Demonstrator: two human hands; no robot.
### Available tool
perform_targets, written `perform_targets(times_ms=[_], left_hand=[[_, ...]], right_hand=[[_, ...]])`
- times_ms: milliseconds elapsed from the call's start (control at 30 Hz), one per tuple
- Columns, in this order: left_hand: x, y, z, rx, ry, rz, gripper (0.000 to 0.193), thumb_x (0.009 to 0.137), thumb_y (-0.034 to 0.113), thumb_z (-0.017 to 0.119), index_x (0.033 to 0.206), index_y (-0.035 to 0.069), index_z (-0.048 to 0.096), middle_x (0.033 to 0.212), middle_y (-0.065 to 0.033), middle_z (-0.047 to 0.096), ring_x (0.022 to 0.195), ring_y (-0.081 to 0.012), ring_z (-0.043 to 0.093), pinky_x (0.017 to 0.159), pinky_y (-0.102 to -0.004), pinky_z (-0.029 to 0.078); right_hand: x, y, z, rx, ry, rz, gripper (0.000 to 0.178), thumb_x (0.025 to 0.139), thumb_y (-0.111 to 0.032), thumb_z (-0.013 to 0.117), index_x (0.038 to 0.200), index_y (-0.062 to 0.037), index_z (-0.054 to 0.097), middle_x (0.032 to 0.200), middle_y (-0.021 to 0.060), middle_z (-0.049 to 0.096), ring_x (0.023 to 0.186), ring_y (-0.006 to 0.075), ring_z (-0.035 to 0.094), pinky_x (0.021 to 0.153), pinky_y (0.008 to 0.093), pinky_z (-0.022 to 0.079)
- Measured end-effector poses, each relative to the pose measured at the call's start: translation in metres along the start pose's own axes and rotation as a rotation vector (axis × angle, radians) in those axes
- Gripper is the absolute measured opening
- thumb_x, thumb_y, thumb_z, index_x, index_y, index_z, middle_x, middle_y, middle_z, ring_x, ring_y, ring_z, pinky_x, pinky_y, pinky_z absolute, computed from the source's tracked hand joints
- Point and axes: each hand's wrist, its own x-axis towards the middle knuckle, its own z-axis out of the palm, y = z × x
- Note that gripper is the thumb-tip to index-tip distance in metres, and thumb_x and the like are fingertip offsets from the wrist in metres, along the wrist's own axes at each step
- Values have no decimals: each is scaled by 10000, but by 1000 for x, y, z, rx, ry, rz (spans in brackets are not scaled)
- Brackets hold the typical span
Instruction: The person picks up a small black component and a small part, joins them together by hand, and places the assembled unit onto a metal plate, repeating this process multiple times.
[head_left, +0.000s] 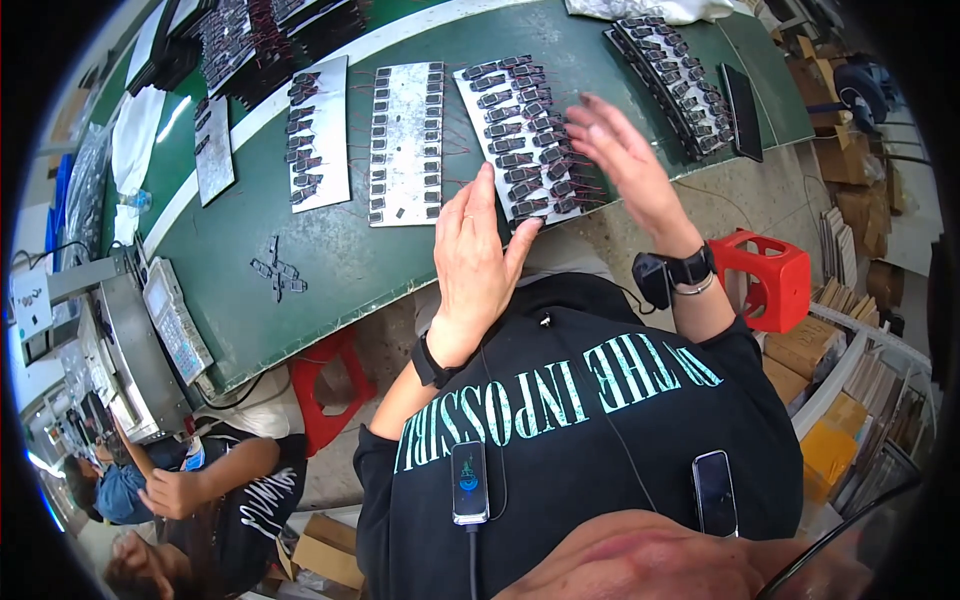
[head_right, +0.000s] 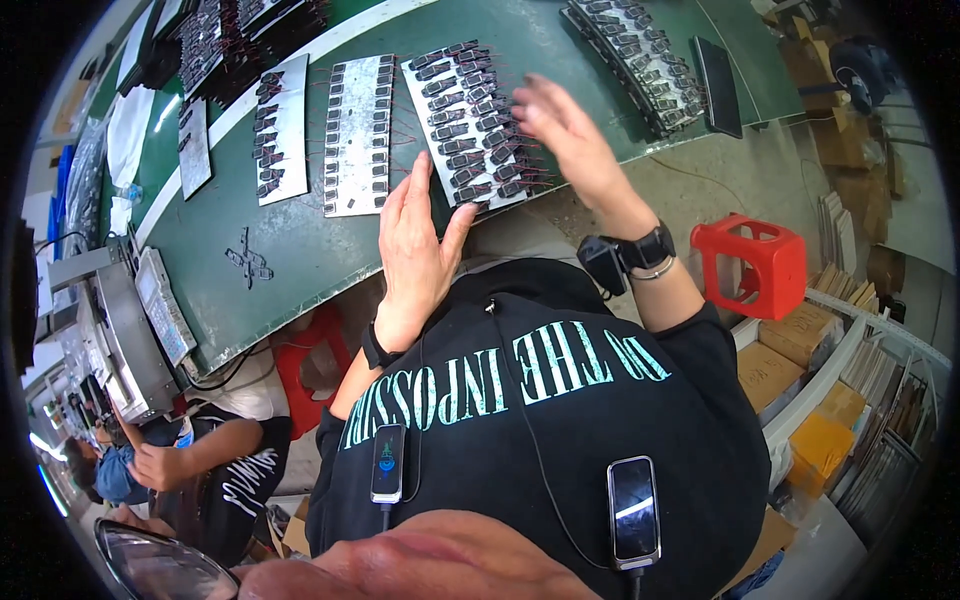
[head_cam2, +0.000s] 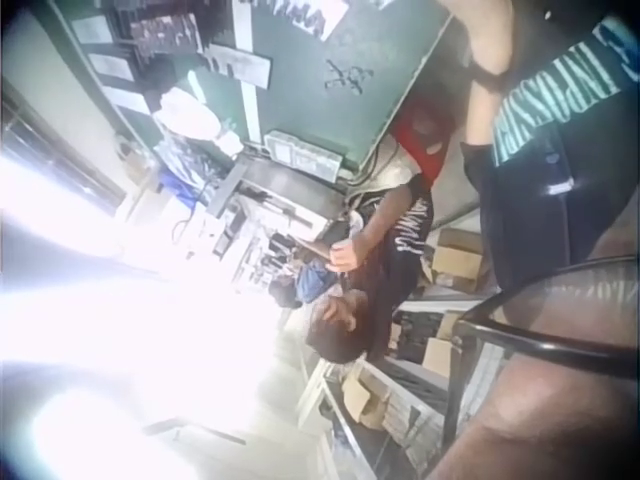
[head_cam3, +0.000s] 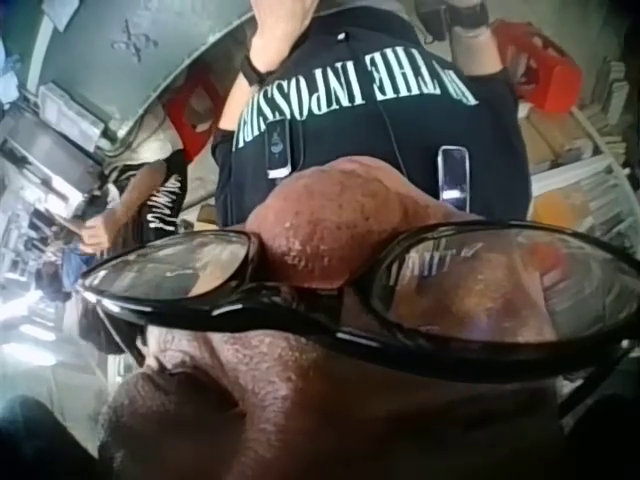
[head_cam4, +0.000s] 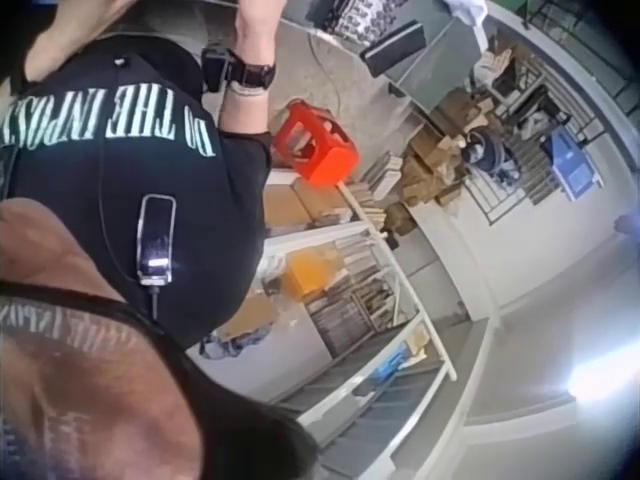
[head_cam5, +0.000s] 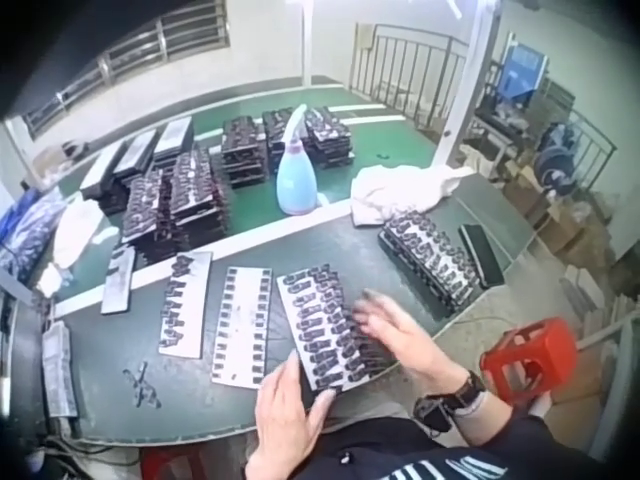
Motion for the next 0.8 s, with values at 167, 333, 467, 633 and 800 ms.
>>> perform_targets(times_ms=[167, 333, 467, 633, 800], left_hand=[[2, 2, 2, -131, -97, -117, 722, 887, 250, 737, 1444, -62, 401, 1261, -246, 580, 1177, -383, 536, 1009, -455, 430], [8, 8, 5, -167, -112, -119, 707, 903, 233, 715, 1446, -77, 385, 1265, -272, 568, 1188, -394, 527, 1021, -470, 417], [9, 8, 6, -233, -135, -124, 705, 920, 237, 698, 1446, -96, 367, 1337, -299, 522, 1248, -428, 492, 1070, -471, 390], [22, -5, 22, -544, -6, -365, 758, 939, 261, 686, 1465, -121, 296, 1461, -287, 439, 1334, -388, 456, 1124, -437, 358], [43, -6, 43, -991, 85, -498, 768, 948, 254, 667, 1476, -117, 251, 1463, -252, 445, 1326, -312, 476, 1117, -404, 369]], right_hand=[[-17, -2, 20, 5, -61, 34, 605, 1050, -237, 520, 1557, -19, 272, 1568, 165, 370, 1420, 219, 388, 1163, 334, 301], [-17, -7, 18, 57, -33, 74, 612, 1049, -236, 524, 1558, -12, 267, 1584, 168, 341, 1446, 213, 342, 1174, 339, 277], [-13, -2, 18, 7, -79, 39, 610, 1051, -237, 522, 1555, -5, 268, 1589, 169, 332, 1454, 217, 328, 1178, 341, 270], [11, 7, -2, -242, 50, -129, 606, 1061, -257, 498, 1546, 23, 268, 1591, 172, 326, 1461, 233, 322, 1187, 346, 259], [41, 15, 4, 51, -14, -113, 598, 1072, -277, 468, 1534, 50, 276, 1585, 172, 336, 1452, 236, 341, 1195, 347, 255]])
